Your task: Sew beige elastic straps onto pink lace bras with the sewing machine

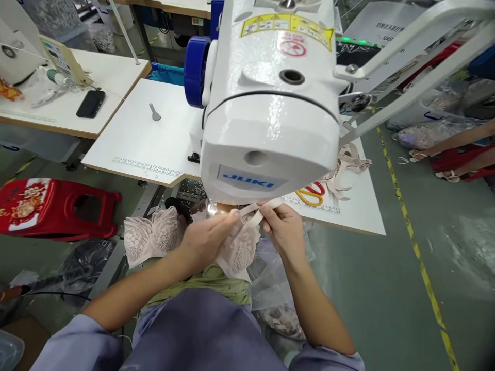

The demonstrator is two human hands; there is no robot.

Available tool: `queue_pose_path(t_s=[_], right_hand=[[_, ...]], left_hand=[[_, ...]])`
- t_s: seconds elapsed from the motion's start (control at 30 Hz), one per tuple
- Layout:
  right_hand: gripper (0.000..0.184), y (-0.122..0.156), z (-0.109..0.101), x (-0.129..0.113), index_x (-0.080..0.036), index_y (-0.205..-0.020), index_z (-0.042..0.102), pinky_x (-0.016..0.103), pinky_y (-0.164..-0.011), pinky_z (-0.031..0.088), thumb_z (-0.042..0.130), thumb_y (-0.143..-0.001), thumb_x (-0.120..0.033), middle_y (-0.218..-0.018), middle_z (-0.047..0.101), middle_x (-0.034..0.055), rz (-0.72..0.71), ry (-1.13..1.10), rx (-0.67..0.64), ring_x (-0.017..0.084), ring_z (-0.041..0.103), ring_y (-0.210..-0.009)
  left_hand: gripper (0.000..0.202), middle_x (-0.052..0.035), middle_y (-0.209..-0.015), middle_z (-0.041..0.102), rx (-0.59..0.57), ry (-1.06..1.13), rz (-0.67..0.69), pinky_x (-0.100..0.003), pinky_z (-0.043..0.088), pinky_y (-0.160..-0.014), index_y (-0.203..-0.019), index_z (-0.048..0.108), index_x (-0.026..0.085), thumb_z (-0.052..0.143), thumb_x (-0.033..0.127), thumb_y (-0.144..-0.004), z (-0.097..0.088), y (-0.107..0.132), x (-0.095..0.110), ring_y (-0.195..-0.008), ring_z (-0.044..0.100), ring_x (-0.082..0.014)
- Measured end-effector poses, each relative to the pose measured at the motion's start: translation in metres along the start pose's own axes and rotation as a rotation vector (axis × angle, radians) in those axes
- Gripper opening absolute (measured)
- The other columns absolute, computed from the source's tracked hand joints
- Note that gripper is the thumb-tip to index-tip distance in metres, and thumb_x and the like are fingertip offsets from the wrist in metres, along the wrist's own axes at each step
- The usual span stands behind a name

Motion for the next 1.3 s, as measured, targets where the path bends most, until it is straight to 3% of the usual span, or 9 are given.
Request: queue_pose_path(t_s=[0.1,0.23,0.47,0.63,0.73,0.87,0.97,1.1,1.3], right_hand=[[0.033,-0.017,0.019,-0.006,-0.018,-0.093,0.073,0.022,-0.049,0.045,0.075,-0.080,-0.048,-0.057,0.063,-0.0016,0.044,0.079,-0.169,0.011,0.056,-0.050],[0.029,-0.026,0.038,-0.016,-0.018,-0.091,0.071,0.027,-0.059,0.054,0.073,-0.080,-0.045,-0.067,0.071,0.0028,0.046,0.213,-0.329,0.016,0.066,-0.061],[0.017,-0.042,0.040,-0.044,-0.019,-0.080,0.066,0.026,-0.057,0.049,0.065,-0.082,-0.037,-0.071,0.068,0.0012,-0.243,0.440,-0.133,0.015,0.060,-0.062],[0.021,-0.043,0.045,-0.046,-0.021,-0.075,0.060,0.031,-0.063,0.050,0.061,-0.082,-0.041,-0.074,0.063,0.0033,-0.396,0.587,-0.005,0.019,0.058,-0.071],[0.021,-0.046,0.048,-0.043,-0.021,-0.076,0.061,0.036,-0.074,0.054,0.058,-0.082,-0.041,-0.086,0.065,0.0075,-0.435,0.618,0.019,0.025,0.062,-0.088],[0.029,-0.050,0.051,-0.041,-0.021,-0.100,0.066,0.042,-0.089,0.054,0.058,-0.082,-0.043,-0.107,0.068,0.0110,-0.456,0.581,0.012,0.027,0.063,-0.103],[0.038,-0.051,0.055,-0.039,-0.022,-0.103,0.065,0.045,-0.096,0.052,0.061,-0.080,-0.051,-0.107,0.070,0.0112,-0.476,0.554,-0.057,0.029,0.064,-0.105],[0.035,-0.053,0.048,-0.025,-0.024,-0.092,0.063,0.047,-0.101,0.050,0.067,-0.076,-0.055,-0.104,0.071,0.0115,-0.412,0.482,-0.088,0.030,0.065,-0.104],[0.025,-0.058,0.041,-0.004,-0.026,-0.082,0.059,0.047,-0.098,0.052,0.069,-0.074,-0.047,-0.095,0.071,0.0099,-0.260,0.432,-0.118,0.030,0.064,-0.099]], left_hand=[[0.035,-0.0100,-0.120,0.068,0.062,-0.272,-0.042,-0.022,0.053,-0.069,-0.132,0.057,0.021,0.045,0.018,-0.100,-0.011,0.004,-0.016,-0.095,0.069,-0.0160],[0.030,-0.0058,-0.087,0.065,0.046,-0.369,-0.144,-0.023,0.042,-0.051,-0.120,0.068,0.020,0.046,0.028,-0.101,-0.021,0.004,-0.025,-0.064,0.061,-0.0136],[0.038,-0.0023,-0.095,0.076,-0.260,-0.170,-0.131,-0.025,0.043,-0.062,-0.136,0.058,0.022,0.042,0.030,-0.103,-0.009,0.004,-0.042,-0.076,0.068,-0.0152],[0.040,-0.0004,-0.087,0.075,-0.331,-0.031,-0.130,-0.024,0.041,-0.061,-0.140,0.055,0.026,0.045,0.034,-0.102,-0.003,0.008,-0.059,-0.070,0.066,-0.0142],[0.042,-0.0013,-0.096,0.077,-0.370,0.152,-0.274,-0.023,0.046,-0.064,-0.143,0.053,0.027,0.045,0.035,-0.102,0.001,0.013,-0.064,-0.070,0.066,-0.0128],[0.035,-0.0041,-0.126,0.071,-0.260,0.373,-0.540,-0.026,0.053,-0.087,-0.133,0.061,0.026,0.049,0.033,-0.101,-0.008,0.016,-0.057,-0.106,0.069,-0.0177],[0.027,-0.0025,-0.112,0.076,-0.245,0.468,-0.632,-0.026,0.056,-0.082,-0.115,0.071,0.024,0.050,0.032,-0.100,-0.008,0.019,-0.045,-0.099,0.071,-0.0176],[0.029,-0.0007,-0.079,0.076,-0.230,0.388,-0.543,-0.024,0.054,-0.060,-0.116,0.072,0.022,0.050,0.029,-0.099,-0.007,0.015,-0.037,-0.063,0.068,-0.0136],[0.031,-0.0047,-0.100,0.079,-0.172,0.294,-0.395,-0.028,0.059,-0.068,-0.119,0.072,0.022,0.049,0.024,-0.099,-0.011,-0.003,-0.036,-0.082,0.075,-0.0187]])
Point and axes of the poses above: each hand's wrist, its own y-axis away from the middle knuckle, its own z-axis out of the palm, x = y × z, the point moved 10 cm from there along -y, towards the middle knuckle
